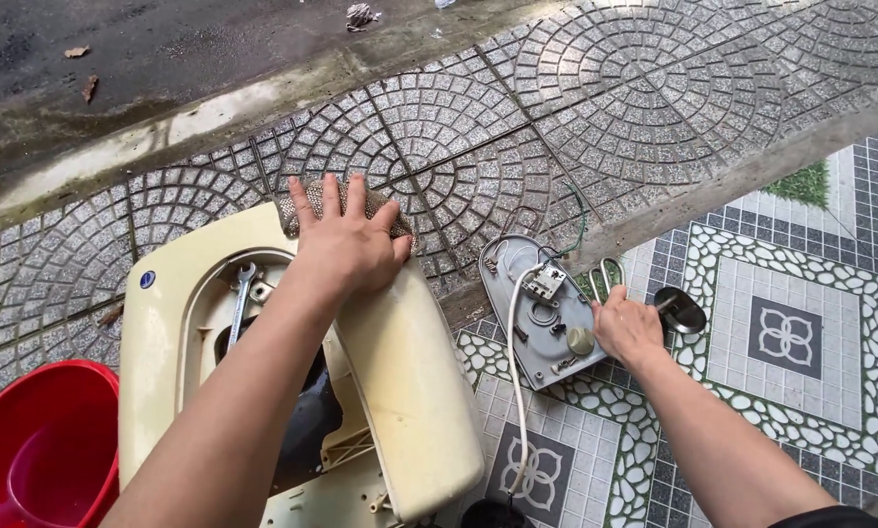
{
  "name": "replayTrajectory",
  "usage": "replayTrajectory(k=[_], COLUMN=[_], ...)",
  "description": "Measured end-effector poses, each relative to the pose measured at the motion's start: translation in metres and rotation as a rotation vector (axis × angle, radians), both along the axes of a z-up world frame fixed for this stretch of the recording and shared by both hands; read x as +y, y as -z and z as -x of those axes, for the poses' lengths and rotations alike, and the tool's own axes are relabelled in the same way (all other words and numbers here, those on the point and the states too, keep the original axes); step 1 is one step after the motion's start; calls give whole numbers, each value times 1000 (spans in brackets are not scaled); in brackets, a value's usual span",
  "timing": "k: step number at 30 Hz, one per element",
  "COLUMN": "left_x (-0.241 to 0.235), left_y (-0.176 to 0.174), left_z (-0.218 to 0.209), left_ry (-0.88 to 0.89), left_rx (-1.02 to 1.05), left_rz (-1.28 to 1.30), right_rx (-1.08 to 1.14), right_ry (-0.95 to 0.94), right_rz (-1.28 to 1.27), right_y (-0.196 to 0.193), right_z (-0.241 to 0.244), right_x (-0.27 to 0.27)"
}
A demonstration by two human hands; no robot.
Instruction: The person scrubs a metal heating element with a mesh pad over a disassembled washing machine base, then uses a wrench to tighten a bolt on the element. The person also handles a black rubber gasket and places the cleaned parts on the tiled floor.
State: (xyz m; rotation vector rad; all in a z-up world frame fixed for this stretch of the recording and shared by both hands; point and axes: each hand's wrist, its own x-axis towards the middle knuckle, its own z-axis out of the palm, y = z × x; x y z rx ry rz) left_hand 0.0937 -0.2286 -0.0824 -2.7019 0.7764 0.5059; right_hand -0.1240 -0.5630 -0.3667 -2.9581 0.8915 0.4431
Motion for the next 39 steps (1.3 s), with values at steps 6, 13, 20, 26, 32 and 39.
replayTrajectory(k=[6, 13, 20, 26, 32, 39], left_x=[0, 2, 0, 6, 9, 10], left_y=[2, 8, 9, 9, 16, 67], left_z=[1, 0, 5, 11, 16, 17], left_ry=[-5, 0, 10, 18, 51, 169], left_rx=[-5, -17, -19, -37, -121, -512], left_rz=[39, 73, 91, 132, 296, 681], right_rx=[157, -48, 59, 105, 62, -184], right_ry=[84, 18, -115, -44, 92, 119], right_rz=[-90, 114, -172, -175, -168, -178], right_y=[22, -39, -38, -5, -27, 9], right_z=[0, -29, -67, -76, -75, -79], right_x=[-20, 23, 47, 60, 65, 59])
